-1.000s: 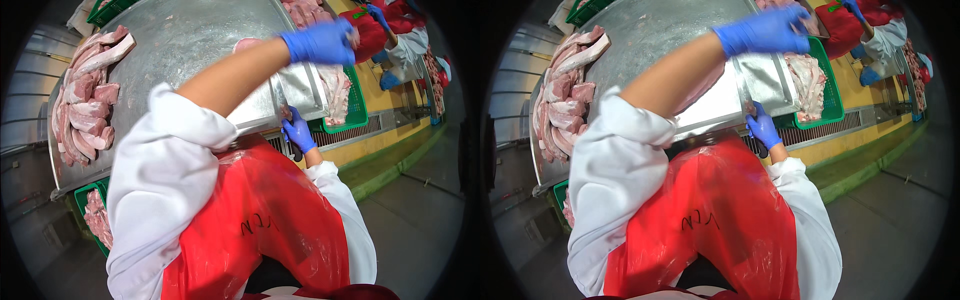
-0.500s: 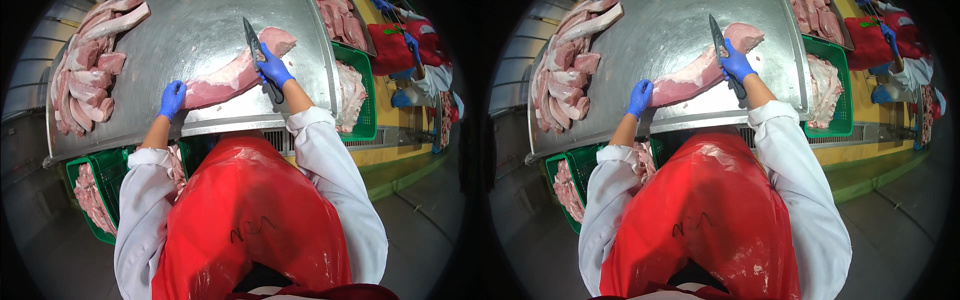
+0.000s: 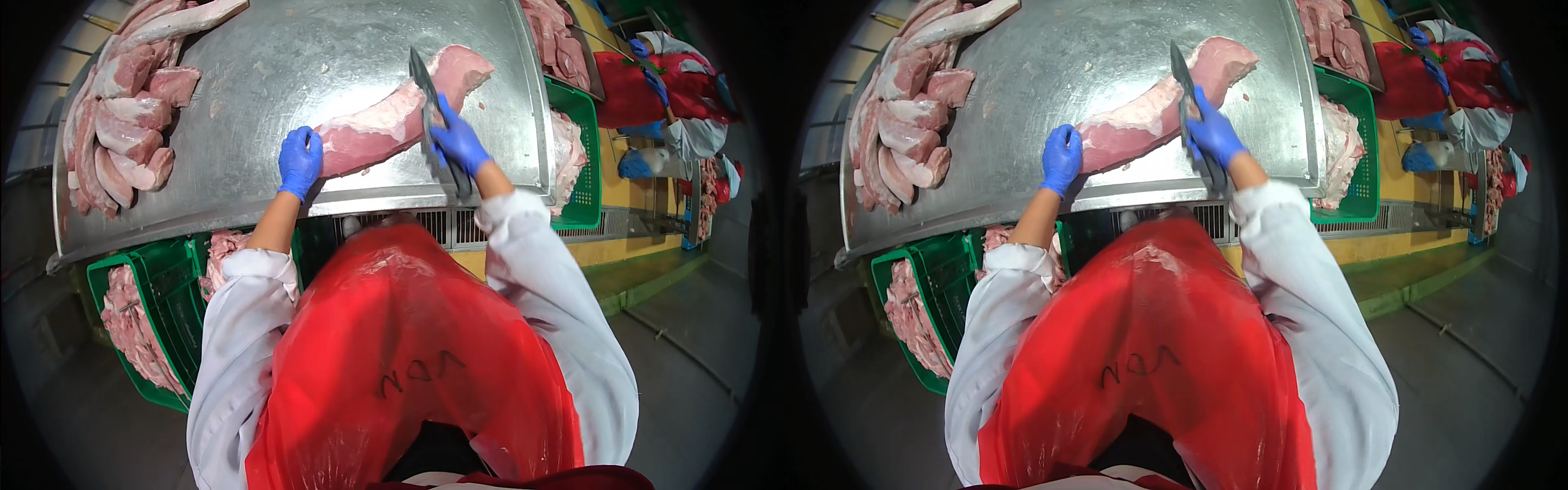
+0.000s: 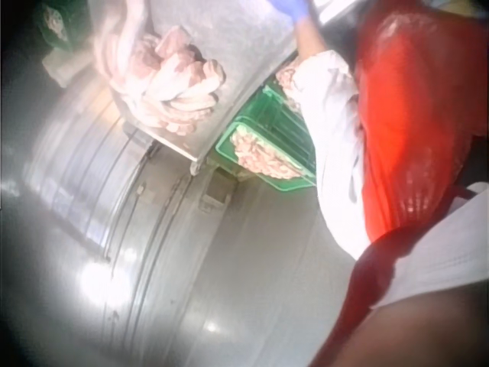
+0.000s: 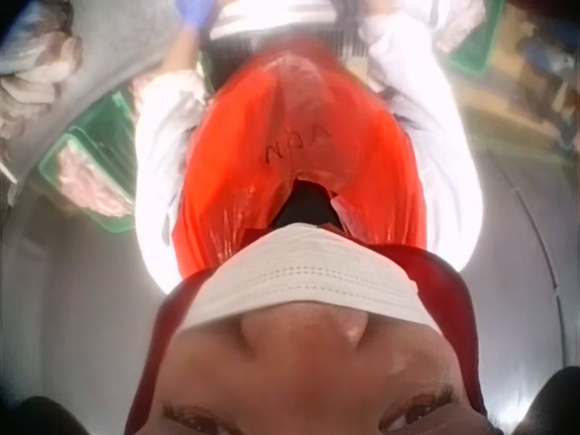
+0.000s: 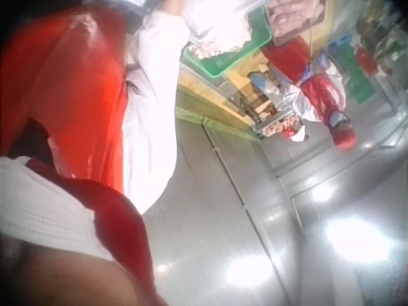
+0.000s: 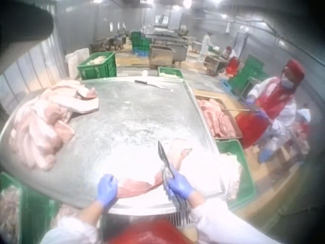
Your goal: The person trims fat and connective tissue from large cuts of raw meat using a knife on a stainless steel table. Trimmed pieces are placed into green crates, and the cleaned meat is set aside on the table.
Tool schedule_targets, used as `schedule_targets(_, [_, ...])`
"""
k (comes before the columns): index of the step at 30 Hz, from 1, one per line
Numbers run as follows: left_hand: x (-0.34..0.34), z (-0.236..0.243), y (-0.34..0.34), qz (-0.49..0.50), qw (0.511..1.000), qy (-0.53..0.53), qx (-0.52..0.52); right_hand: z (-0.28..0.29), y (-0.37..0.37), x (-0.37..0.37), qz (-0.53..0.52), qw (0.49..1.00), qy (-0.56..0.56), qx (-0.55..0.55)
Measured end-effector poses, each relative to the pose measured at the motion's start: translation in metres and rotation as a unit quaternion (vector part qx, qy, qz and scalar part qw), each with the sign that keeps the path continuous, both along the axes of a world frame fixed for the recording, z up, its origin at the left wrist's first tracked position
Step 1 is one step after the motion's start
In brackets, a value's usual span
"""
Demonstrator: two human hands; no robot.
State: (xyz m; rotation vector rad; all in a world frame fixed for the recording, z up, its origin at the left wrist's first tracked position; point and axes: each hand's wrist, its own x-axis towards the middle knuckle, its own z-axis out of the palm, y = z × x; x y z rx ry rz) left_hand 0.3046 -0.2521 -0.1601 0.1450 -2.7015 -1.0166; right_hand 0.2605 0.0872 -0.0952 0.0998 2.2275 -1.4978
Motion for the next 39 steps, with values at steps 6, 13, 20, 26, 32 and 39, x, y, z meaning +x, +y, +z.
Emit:
schedule_targets(6, [0.001, 0.000, 0.012, -0.016, 1.000, 0.002, -0.005, 0.011, -0.020, 0.017, -0.051, 0.997, 0.013, -0.064])
schedule_targets(13, [0.002, -0.001, 0.019, -0.018, 1.000, 0.014, -0.016, 0.002, -0.034, 0.056, -0.072, 0.993, 0.000, -0.089])
schedule_targets(20, [0.005, -0.006, 0.023, -0.004, 0.998, 0.058, -0.020, 0.031, -0.054, 0.045, -0.034, 0.998, -0.047, -0.036])
schedule_targets(26, [-0.001, 0.012, 0.038, 0.093, 0.989, 0.034, -0.111, 0.082, 0.012, 0.192, 0.000, 0.991, -0.121, -0.062])
schedule_targets(32, [-0.093, 0.073, 0.153, -0.132, 0.974, -0.061, -0.176, 0.081, 0.055, 0.113, -0.173, 0.981, 0.013, -0.091])
schedule_targets(39, [-0.121, 0.085, 0.137, -0.192, 0.954, -0.187, -0.136, 0.006, 0.025, 0.062, -0.179, 0.973, 0.066, -0.133])
